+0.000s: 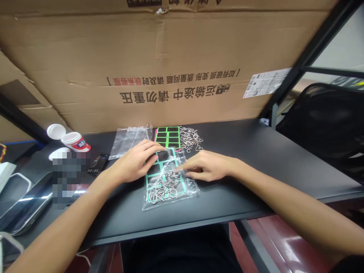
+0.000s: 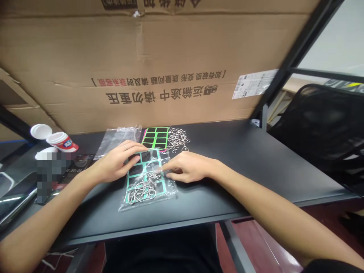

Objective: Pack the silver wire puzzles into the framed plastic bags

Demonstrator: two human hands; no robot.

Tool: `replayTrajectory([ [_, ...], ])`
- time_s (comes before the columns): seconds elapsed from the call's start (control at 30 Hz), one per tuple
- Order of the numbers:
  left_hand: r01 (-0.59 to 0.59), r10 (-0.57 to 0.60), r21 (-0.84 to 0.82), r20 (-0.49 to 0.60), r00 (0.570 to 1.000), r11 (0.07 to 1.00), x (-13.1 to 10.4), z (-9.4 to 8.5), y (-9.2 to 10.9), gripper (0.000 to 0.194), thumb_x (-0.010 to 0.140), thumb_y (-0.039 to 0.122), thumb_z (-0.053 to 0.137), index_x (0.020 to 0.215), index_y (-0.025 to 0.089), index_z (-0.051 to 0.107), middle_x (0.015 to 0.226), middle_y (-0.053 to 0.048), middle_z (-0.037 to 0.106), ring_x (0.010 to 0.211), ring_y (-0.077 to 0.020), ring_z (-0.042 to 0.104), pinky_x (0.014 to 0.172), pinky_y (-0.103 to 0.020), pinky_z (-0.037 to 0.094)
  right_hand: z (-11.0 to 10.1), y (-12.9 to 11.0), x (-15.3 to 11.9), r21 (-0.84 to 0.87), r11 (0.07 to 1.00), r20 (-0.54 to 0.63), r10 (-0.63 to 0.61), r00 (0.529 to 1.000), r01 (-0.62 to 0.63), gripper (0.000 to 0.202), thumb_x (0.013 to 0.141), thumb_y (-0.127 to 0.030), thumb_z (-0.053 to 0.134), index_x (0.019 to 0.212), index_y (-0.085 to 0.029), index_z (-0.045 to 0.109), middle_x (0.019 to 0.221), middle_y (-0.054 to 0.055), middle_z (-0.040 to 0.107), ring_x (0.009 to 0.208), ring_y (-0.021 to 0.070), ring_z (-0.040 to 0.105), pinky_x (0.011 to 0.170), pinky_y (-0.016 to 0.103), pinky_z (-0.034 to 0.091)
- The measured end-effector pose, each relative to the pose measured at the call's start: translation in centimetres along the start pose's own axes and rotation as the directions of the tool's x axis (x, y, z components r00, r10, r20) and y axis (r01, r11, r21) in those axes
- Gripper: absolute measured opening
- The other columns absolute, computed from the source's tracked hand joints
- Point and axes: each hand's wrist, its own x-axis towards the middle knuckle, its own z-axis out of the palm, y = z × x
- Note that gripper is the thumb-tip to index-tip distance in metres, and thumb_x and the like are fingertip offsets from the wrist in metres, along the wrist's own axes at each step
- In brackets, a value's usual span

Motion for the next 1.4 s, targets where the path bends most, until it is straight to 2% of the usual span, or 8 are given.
replayTrajectory([
  [0.23, -0.008, 0.008, 0.005, -0.001, 1.000, 1.000, 0.0, -0.1, -0.1, 0.038, 0.115, 0.024, 0.047, 0.151, 0.024, 0.058, 0.145, -0.011, 0.067, 0.137, -0.0287, 0.059, 0.118, -0.054, 0.053, 0.1, -0.1, 0.0, -0.056, 0.996, -0.006, 0.071, 0.997, -0.071, 0.030, 0.103, -0.051, 0.072, 0.099, -0.021, 0.071, 0.062, -0.007, 0.053, 0.054, 0.0117, 0.045, 0.057, 0.026, 0.029],
  [0.37, -0.007, 0.007, -0.002, -0.006, 1.000, 1.000, 0.0, 0.0, -0.1, 0.038, 0.114, 0.024, 0.049, 0.150, 0.025, 0.059, 0.145, -0.010, 0.067, 0.137, -0.0286, 0.060, 0.117, -0.052, 0.053, 0.4, 0.2, 0.0, -0.078, 0.995, -0.048, 0.058, 0.997, -0.062, 0.038, 0.101, -0.056, 0.074, 0.116, -0.021, 0.072, 0.063, -0.007, 0.051, 0.055, 0.0122, 0.043, 0.058, 0.026, 0.028],
  [0.53, 0.003, -0.003, -0.021, -0.005, 1.000, 1.000, 0.1, -0.1, 0.0, 0.038, 0.114, 0.020, 0.046, 0.149, 0.025, 0.059, 0.145, -0.010, 0.068, 0.137, -0.0275, 0.060, 0.118, -0.051, 0.053, 0.4, 0.0, 0.0, 0.011, 0.996, -0.009, 0.083, 0.996, -0.083, 0.023, 0.100, -0.041, 0.073, 0.109, -0.020, 0.070, 0.064, -0.009, 0.049, 0.054, 0.0107, 0.043, 0.057, 0.025, 0.031],
  [0.7, 0.006, -0.006, -0.028, 0.002, 1.000, 1.000, 0.0, -0.2, 0.0, 0.040, 0.115, 0.018, 0.041, 0.150, 0.024, 0.058, 0.145, -0.010, 0.067, 0.137, -0.0272, 0.059, 0.118, -0.050, 0.053, 0.1, -0.1, -0.2, 0.075, 0.993, -0.105, 0.096, 0.990, -0.088, 0.021, 0.090, -0.026, 0.074, 0.109, -0.021, 0.065, 0.066, -0.011, 0.049, 0.054, 0.0091, 0.041, 0.056, 0.023, 0.035],
  [0.8, 0.002, -0.002, -0.030, 0.004, 1.000, 1.000, 0.0, -0.2, 0.1, 0.040, 0.115, 0.018, 0.040, 0.151, 0.024, 0.057, 0.145, -0.010, 0.067, 0.137, -0.0274, 0.059, 0.118, -0.052, 0.052, -0.2, -0.1, -0.3, 0.093, 0.991, -0.201, 0.110, 0.973, -0.093, 0.022, 0.088, -0.025, 0.075, 0.106, -0.021, 0.065, 0.075, -0.006, 0.060, 0.062, 0.0102, 0.051, 0.060, 0.023, 0.042],
  [0.93, 0.000, 0.001, -0.035, 0.009, 1.000, 0.999, 0.1, -0.3, 0.1, 0.041, 0.115, 0.018, 0.039, 0.151, 0.024, 0.058, 0.144, -0.010, 0.067, 0.135, -0.0272, 0.059, 0.117, -0.052, 0.053, -0.3, -0.3, -0.3, 0.134, 0.984, -0.225, 0.148, 0.963, -0.120, 0.018, 0.088, -0.025, 0.077, 0.103, -0.021, 0.068, 0.081, -0.002, 0.069, 0.069, 0.0129, 0.063, 0.066, 0.024, 0.054],
  [1.13, -0.001, 0.001, -0.038, 0.004, 1.000, 0.999, 0.1, -0.2, 0.0, 0.043, 0.115, 0.018, 0.038, 0.152, 0.025, 0.058, 0.144, -0.010, 0.067, 0.135, -0.0277, 0.060, 0.116, -0.052, 0.054, -0.1, 0.0, -0.3, 0.086, 0.996, -0.336, 0.044, 0.941, -0.016, 0.022, 0.089, -0.021, 0.072, 0.111, -0.020, 0.074, 0.094, 0.003, 0.079, 0.078, 0.0160, 0.071, 0.078, 0.029, 0.062],
  [1.4, -0.003, 0.003, -0.025, -0.001, 1.000, 1.000, 0.1, -0.2, -0.1, 0.043, 0.114, 0.017, 0.038, 0.152, 0.024, 0.058, 0.144, -0.010, 0.068, 0.136, -0.0272, 0.060, 0.117, -0.051, 0.054, -0.3, 1.1, -0.5, 0.045, 0.999, -0.297, -0.007, 0.955, 0.022, 0.034, 0.085, -0.010, 0.067, 0.115, -0.020, 0.078, 0.096, 0.004, 0.077, 0.079, 0.0158, 0.069, 0.078, 0.029, 0.060],
])
